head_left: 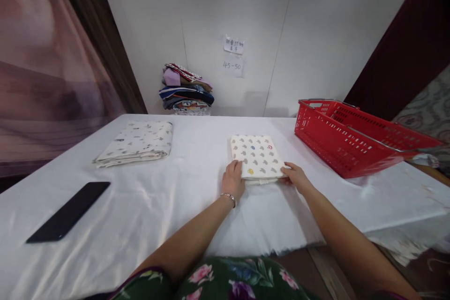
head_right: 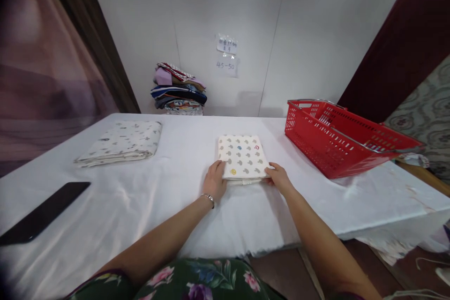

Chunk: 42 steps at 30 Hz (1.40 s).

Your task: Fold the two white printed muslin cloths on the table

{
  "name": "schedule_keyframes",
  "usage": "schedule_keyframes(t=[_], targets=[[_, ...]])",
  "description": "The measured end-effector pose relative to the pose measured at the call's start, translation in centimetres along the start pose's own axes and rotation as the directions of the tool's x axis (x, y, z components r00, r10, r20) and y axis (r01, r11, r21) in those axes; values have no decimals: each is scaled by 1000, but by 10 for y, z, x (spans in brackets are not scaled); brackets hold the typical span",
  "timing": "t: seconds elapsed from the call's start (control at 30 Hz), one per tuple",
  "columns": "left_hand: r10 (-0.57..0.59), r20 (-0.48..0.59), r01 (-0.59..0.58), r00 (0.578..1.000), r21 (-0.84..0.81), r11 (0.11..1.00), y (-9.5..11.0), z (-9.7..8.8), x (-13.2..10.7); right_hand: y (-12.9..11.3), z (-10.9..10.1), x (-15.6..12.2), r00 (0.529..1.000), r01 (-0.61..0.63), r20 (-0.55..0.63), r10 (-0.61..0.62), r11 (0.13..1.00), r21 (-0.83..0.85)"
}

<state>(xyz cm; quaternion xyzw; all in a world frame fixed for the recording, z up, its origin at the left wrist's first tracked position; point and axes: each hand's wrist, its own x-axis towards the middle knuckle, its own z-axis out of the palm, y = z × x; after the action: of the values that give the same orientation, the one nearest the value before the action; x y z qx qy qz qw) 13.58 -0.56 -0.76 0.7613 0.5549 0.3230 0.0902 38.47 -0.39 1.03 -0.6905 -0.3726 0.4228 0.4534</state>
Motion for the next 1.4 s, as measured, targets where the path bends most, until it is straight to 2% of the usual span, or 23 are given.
schedule_keyframes(t=[0.13,0.3,0.43,0.5,0.57,0.67,0.73,0.77,0.8,0.87,0.97,1.03,1.2,1.3,1.4], targets=[[175,46,-179,983,94,979,0,-5,2,-4,-2,-3,1000,-10,-4,10,1000,-24],[240,75,-247,968,105,963,-3,-3,5,-2,-1,0,998,43,-40,-43,999,5],[245,91,-253,965,85,964,-5,6,6,7,-6,5,996,77,-38,-87,974,-211],[245,104,-252,964,68,965,-6,9,7,8,-9,4,981,146,-57,-187,894,-423],[237,115,-244,965,59,968,-7,12,8,2,-6,2,925,279,-31,-380,731,-623],[216,122,-225,969,65,972,-6,13,7,-16,15,0,761,539,162,-628,473,-697],[210,134,-221,968,71,973,-5,12,6,-30,37,8,679,655,286,-676,381,-652],[209,142,-221,967,76,972,-5,10,6,-36,48,15,665,680,331,-669,360,-639],[209,150,-223,966,82,971,-4,9,6,-41,58,24,671,684,366,-645,348,-641],[206,163,-224,965,101,969,-4,6,5,-47,71,47,724,638,397,-564,326,-698],[212,190,-236,959,112,965,-5,4,4,-45,73,81,847,474,332,-414,308,-825],[218,216,-245,952,108,963,-7,5,3,-38,69,96,894,392,283,-348,300,-869],[215,249,-242,944,82,967,-9,6,-1,-29,64,104,904,367,285,-318,239,-899],[221,275,-231,936,3,973,-7,-10,1,-37,67,104,917,342,276,-287,214,-915],[201,306,-183,931,-87,979,-2,-32,19,-49,73,109,899,351,276,-339,183,-918]])
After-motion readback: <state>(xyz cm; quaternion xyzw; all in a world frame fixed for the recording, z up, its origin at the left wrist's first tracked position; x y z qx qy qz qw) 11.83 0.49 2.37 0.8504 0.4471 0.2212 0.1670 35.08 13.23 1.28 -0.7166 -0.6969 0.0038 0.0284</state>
